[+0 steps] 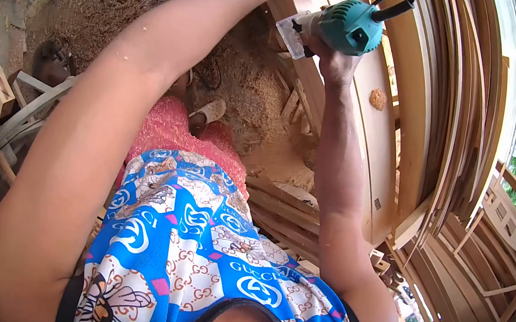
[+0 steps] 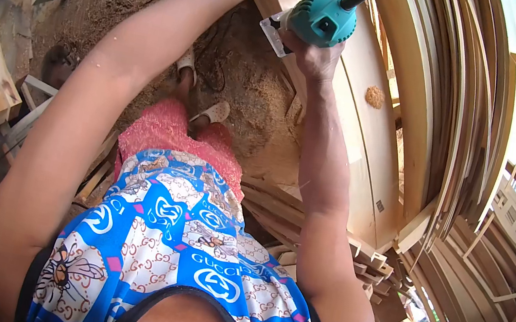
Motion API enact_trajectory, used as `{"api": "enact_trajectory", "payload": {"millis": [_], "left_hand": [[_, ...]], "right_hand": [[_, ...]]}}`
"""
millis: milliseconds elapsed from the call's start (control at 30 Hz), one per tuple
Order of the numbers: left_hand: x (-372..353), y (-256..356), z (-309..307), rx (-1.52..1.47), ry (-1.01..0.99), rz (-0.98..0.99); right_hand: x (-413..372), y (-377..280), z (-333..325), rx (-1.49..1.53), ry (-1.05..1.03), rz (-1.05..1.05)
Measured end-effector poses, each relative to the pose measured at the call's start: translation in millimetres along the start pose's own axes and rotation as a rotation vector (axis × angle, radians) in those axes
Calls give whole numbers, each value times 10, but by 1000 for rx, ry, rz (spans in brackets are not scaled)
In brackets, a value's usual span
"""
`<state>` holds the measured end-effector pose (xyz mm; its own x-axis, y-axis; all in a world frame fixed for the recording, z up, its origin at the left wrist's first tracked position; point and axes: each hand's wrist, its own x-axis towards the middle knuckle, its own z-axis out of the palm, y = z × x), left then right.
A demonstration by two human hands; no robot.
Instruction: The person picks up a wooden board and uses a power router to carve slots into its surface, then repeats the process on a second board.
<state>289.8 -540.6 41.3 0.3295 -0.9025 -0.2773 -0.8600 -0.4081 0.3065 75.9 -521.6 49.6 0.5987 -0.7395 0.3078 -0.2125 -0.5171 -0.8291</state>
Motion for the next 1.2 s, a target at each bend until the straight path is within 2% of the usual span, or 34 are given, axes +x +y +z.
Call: {"api": "enact_trajectory", "payload": {"millis": [100,233,333,433,533,567,633,667,700,800,1000,1067,1200], "left_hand": [[-125,234,146,54,-22,58],[-155,160,186,20,-2,7],[-95,142,389,-46,121,-61],[-27,113,517,-3,183,-69],[43,30,647,59,249,-25],[10,40,603,64,252,-28],[482,-231,1061,206,602,121],[528,-254,1058,167,500,111],[555,-283,1039,133,400,98],[640,-354,1112,107,386,106],[664,-400,1064,111,325,99],[719,-548,1082,107,335,95],[753,-602,1109,182,354,105]], "right_hand": [[-189,25,-114,30,53,35],[-371,20,-58,6,77,109],[-542,-23,-113,100,124,147],[-737,10,-222,112,178,145],[-945,56,-281,257,244,211],[-1023,93,-322,92,222,158],[-1140,29,-405,6,214,178],[-1206,-36,-400,94,284,212],[-1248,-68,-441,-28,293,149],[-1394,-204,-504,13,446,186],[-1777,-205,-764,-186,475,144],[-1919,-163,-718,24,525,299],[-2239,-136,-876,23,609,311]]}}
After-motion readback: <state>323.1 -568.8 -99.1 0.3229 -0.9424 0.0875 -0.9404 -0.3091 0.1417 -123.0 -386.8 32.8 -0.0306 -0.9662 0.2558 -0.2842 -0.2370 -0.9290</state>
